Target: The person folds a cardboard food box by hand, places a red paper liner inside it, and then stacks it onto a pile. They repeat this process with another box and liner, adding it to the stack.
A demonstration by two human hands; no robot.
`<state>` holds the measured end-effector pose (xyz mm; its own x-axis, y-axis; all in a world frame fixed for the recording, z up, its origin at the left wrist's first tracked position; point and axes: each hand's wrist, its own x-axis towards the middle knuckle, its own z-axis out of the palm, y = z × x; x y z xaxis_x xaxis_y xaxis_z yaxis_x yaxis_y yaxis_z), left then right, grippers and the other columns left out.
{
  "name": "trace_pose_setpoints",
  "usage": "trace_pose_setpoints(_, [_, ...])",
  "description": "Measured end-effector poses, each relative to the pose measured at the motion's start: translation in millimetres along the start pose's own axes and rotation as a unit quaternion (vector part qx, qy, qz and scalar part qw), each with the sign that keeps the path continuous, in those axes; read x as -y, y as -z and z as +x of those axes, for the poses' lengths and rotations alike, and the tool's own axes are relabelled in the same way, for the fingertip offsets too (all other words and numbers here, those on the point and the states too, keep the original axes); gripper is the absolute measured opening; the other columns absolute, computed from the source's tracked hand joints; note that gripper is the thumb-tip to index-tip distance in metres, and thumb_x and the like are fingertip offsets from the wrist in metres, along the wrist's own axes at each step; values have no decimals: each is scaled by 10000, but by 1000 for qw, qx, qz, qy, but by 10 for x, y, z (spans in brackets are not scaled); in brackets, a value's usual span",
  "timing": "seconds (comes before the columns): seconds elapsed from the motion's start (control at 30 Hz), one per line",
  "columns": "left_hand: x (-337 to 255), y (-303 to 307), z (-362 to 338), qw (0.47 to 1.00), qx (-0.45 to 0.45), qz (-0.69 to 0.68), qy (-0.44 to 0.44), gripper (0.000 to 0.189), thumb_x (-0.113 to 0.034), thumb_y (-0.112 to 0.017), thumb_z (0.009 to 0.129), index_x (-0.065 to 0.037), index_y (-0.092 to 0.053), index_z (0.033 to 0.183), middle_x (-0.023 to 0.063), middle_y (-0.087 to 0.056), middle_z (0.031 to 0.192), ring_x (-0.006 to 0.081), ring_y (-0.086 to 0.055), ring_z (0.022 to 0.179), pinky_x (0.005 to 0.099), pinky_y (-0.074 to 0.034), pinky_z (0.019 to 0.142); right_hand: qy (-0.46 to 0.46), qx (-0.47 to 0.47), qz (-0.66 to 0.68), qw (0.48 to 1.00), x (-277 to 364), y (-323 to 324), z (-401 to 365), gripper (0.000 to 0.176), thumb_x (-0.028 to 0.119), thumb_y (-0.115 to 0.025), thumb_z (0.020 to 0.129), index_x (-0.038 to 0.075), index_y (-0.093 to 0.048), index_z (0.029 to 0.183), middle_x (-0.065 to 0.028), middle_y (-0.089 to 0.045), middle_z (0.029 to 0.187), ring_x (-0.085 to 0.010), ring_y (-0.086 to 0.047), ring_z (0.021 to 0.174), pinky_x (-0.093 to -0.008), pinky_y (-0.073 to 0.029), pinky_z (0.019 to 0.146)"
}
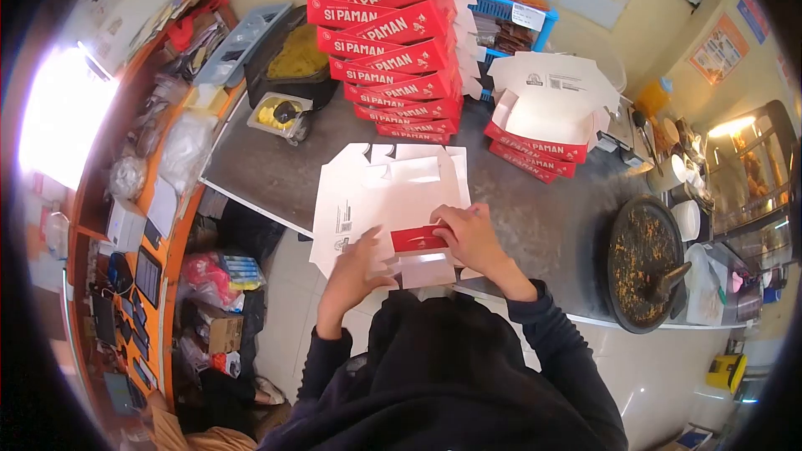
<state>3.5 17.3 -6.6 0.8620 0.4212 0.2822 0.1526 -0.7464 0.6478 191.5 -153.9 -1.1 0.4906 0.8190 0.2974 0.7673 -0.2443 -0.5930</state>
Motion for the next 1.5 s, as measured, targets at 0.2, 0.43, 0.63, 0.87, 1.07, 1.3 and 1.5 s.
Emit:
trace_pose_setpoints(0.2, [122,128,-15,973,14,-13,231,101,-97,-741,797,-38,-683,855,91,-694,860,303,-632,928,438,-468,800,-26,5,89,996,132,-64,112,83,64,-676,868,71,-673,950,-83,-659,869,-291,-643,854,-386,-496,759])
trace_pose_setpoints(0.43, [-226,127,336,991,-44,126,-27,119,-124,-762,772,-68,-707,861,61,-683,861,267,-606,857,389,-423,806,45,-10,166,985,304,-132,209,110,14,-688,831,39,-648,931,-122,-649,881,-322,-623,858,-412,-504,766])
trace_pose_setpoints(0.63, [-508,-135,265,975,-88,190,-75,393,-83,-730,768,-44,-659,1152,111,-631,1112,331,-576,1124,474,-428,1026,-1,-63,247,967,370,-132,138,151,31,-706,861,31,-646,1001,-124,-647,922,-320,-631,898,-377,-520,783])
trace_pose_setpoints(0.87, [56,-507,-48,968,-186,119,-122,420,-23,-695,795,-41,-633,1210,144,-600,1223,395,-545,1245,580,-432,1045,-252,-168,389,870,35,-595,214,664,227,-749,908,79,-383,1442,-105,-596,1195,-237,-653,946,-376,-576,828])
trace_pose_setpoints(1.07, [36,-487,-228,994,-92,31,-57,504,-124,-726,826,-57,-578,1302,206,-547,1361,451,-420,1378,631,-297,1131,-363,17,614,701,-50,-458,188,808,172,-845,807,46,-339,1424,-122,-587,1238,-248,-640,1118,-394,-620,740])
trace_pose_setpoints(1.3, [-227,2,211,880,-11,-464,97,553,-260,-590,995,34,-449,1441,206,-556,1393,297,-483,1356,392,-351,1125,-74,-141,331,930,131,-482,-79,879,156,-924,689,24,-408,1388,-154,-588,1221,-285,-591,1161,-367,-523,948])
trace_pose_setpoints(1.5, [-659,495,610,905,196,-356,123,243,-111,-609,998,66,-641,1161,24,-686,993,61,-600,886,240,-508,780,105,-146,232,956,205,-402,-289,866,333,-872,760,77,-437,1463,-209,-448,1360,-376,-429,1289,-494,-377,1077])
